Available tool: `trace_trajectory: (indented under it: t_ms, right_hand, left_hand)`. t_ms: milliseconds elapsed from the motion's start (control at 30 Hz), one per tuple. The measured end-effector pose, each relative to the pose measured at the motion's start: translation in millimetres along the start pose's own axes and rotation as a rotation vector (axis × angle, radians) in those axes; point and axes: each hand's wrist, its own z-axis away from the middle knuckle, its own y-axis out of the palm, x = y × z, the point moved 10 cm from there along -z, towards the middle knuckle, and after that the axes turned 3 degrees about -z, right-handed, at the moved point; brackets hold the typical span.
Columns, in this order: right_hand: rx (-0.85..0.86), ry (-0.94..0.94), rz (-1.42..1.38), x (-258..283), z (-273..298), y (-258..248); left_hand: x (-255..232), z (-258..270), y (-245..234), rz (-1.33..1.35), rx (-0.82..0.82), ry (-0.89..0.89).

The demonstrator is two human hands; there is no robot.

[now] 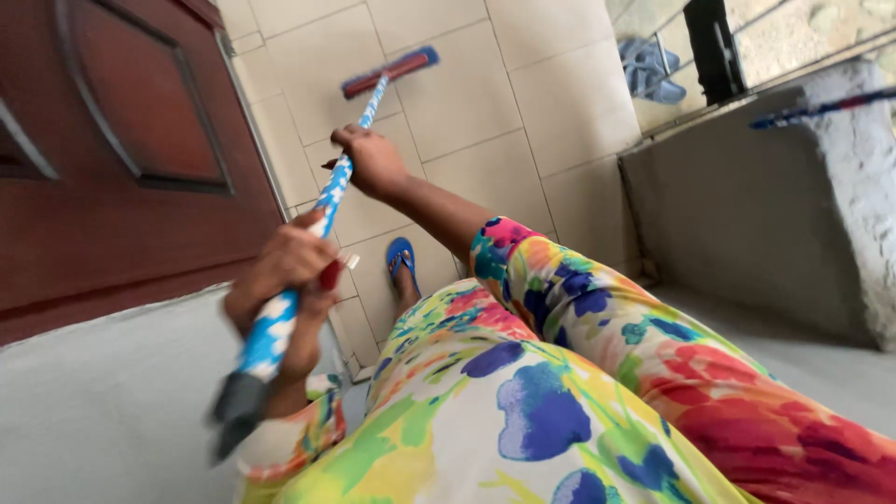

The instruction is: Sweeping the floor with a broom.

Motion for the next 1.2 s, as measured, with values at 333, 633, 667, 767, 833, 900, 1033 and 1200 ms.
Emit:
trace_trajectory:
  t_ms: [333, 633, 667, 767, 833, 900, 1033, 1200]
  right_hand:
    - [0.135, -0.464, -0.230, 61.4, 34.1, 3.9]
    - [0.266, -0.413, -0.205, 33.6, 104.0, -39.8]
    - [0.260, -0.375, -0.236, 33.2, 111.6, -50.6]
    - [0.086, -0.152, -0.282, 39.5, 106.7, -85.1]
    - [0.034, -0.079, -0.324, 51.0, 92.2, -98.9]
    - [-0.016, -0.015, -0.372, 56.8, 73.7, -107.5]
    - [0.118, -0.127, -0.682, 79.1, 53.5, -90.0]
    - [0.054, -0.115, -0.746, 46.4, 50.0, -56.2]
  left_hand:
    - [121.1, 20.6, 6.2, -0.344, -0.006, -0.047]
    - [74.7, 18.6, 92.1, -0.409, 0.292, 0.079]
    - [67.5, 17.9, 106.4, -0.381, 0.403, 0.133]
    - [69.0, 12.5, 128.8, -0.362, 0.504, 0.196]
    - [44.5, -7.3, 122.0, -0.315, 0.443, 0.274]
    - [23.8, -19.4, 110.9, -0.276, 0.378, 0.349]
    - [16.1, -26.4, 82.1, -0.377, 0.141, 0.276]
    - [60.3, -16.1, 86.4, -0.559, -0.007, 0.165]
